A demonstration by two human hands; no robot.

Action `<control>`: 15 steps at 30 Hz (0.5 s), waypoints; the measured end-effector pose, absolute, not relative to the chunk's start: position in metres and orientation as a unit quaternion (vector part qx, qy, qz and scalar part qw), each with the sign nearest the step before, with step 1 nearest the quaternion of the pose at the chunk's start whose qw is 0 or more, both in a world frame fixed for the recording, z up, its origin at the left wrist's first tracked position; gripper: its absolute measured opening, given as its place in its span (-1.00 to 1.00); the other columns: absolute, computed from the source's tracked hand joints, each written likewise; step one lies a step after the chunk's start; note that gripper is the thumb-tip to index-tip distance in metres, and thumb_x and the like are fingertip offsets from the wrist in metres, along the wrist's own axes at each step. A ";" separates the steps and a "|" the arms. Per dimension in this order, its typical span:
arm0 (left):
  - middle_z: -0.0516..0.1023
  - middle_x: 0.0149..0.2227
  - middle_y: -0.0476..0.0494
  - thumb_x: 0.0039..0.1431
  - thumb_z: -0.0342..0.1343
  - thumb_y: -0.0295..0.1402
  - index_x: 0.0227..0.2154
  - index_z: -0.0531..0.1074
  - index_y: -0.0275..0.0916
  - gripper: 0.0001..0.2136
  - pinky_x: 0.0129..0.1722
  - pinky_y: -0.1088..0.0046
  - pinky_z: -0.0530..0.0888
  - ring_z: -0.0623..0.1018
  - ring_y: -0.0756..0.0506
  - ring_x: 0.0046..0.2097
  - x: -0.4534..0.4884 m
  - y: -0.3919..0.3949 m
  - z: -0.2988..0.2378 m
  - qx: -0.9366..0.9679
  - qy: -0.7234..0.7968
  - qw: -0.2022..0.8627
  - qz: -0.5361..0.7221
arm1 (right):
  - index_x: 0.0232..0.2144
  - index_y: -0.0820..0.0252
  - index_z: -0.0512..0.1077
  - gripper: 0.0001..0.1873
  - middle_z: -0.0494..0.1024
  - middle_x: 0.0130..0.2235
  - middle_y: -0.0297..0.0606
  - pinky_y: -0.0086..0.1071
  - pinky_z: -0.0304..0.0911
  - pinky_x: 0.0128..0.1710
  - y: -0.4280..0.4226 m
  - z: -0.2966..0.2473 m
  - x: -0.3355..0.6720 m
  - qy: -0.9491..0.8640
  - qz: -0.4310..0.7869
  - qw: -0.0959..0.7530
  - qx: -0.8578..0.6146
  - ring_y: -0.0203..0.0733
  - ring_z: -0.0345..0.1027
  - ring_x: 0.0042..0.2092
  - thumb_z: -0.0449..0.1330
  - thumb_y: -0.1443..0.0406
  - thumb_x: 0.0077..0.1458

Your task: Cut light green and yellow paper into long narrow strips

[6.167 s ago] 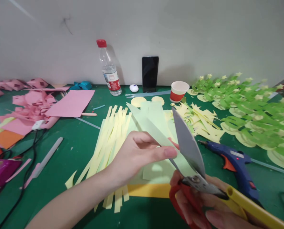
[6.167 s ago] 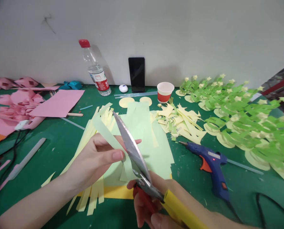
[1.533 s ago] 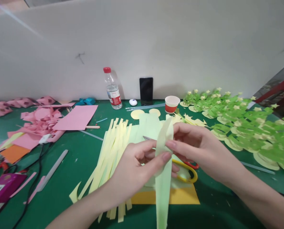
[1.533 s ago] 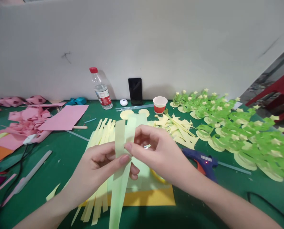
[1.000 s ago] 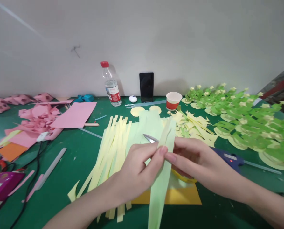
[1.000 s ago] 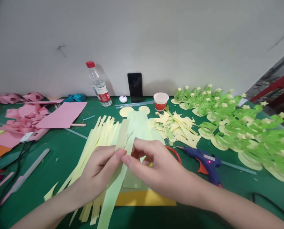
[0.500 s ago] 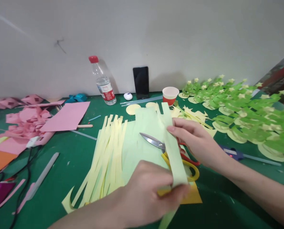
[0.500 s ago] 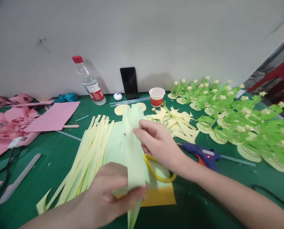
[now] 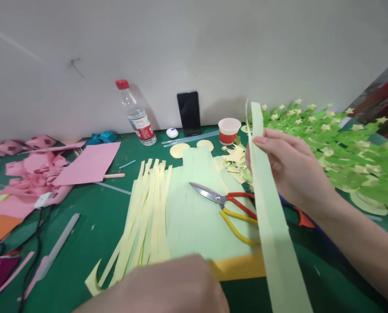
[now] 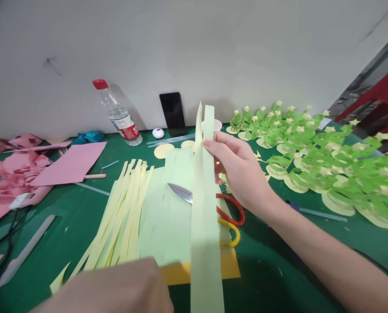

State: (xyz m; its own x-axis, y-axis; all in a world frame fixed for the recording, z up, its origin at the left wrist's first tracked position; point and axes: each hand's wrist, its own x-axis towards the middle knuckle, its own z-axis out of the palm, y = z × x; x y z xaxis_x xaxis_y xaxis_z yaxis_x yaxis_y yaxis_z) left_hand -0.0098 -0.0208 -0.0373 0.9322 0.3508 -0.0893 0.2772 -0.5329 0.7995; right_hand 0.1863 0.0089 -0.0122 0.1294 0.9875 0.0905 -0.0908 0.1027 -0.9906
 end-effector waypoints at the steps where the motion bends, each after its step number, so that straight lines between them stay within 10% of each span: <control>1: 0.37 -0.72 0.05 0.09 0.08 -0.30 -0.71 0.38 -0.20 -0.71 -0.68 0.55 0.21 0.37 0.03 -0.63 -0.012 -0.013 -0.027 0.876 0.167 0.451 0.036 | -0.63 0.16 0.27 -0.75 0.17 -0.62 -0.41 -0.49 -0.03 -0.69 0.007 -0.011 0.186 -0.481 0.467 0.570 -0.475 -0.40 0.03 -0.61 0.05 0.31 0.08; 5: 0.26 -0.65 0.08 0.25 -0.18 -0.22 -0.46 0.38 -0.23 -0.69 -0.63 0.58 0.20 0.27 0.07 -0.61 -0.010 0.008 -0.004 0.803 0.291 0.489 0.177 | -0.68 0.16 0.11 -0.68 0.11 -0.65 -0.43 -0.47 -0.01 -0.65 -0.006 -0.009 0.176 -0.567 0.456 0.500 -0.469 -0.39 0.02 -0.60 0.05 0.26 0.06; 15: 0.17 -0.68 0.10 0.25 -0.21 -0.30 -0.66 0.11 -0.22 -0.65 -0.66 0.57 0.15 0.20 0.10 -0.65 0.005 -0.004 -0.016 0.746 0.305 0.520 0.285 | -0.64 0.17 0.11 -0.68 0.19 -0.56 -0.36 -0.48 0.03 -0.59 -0.030 -0.016 0.157 -0.649 0.456 0.406 -0.454 -0.36 0.04 -0.52 -0.03 0.22 0.12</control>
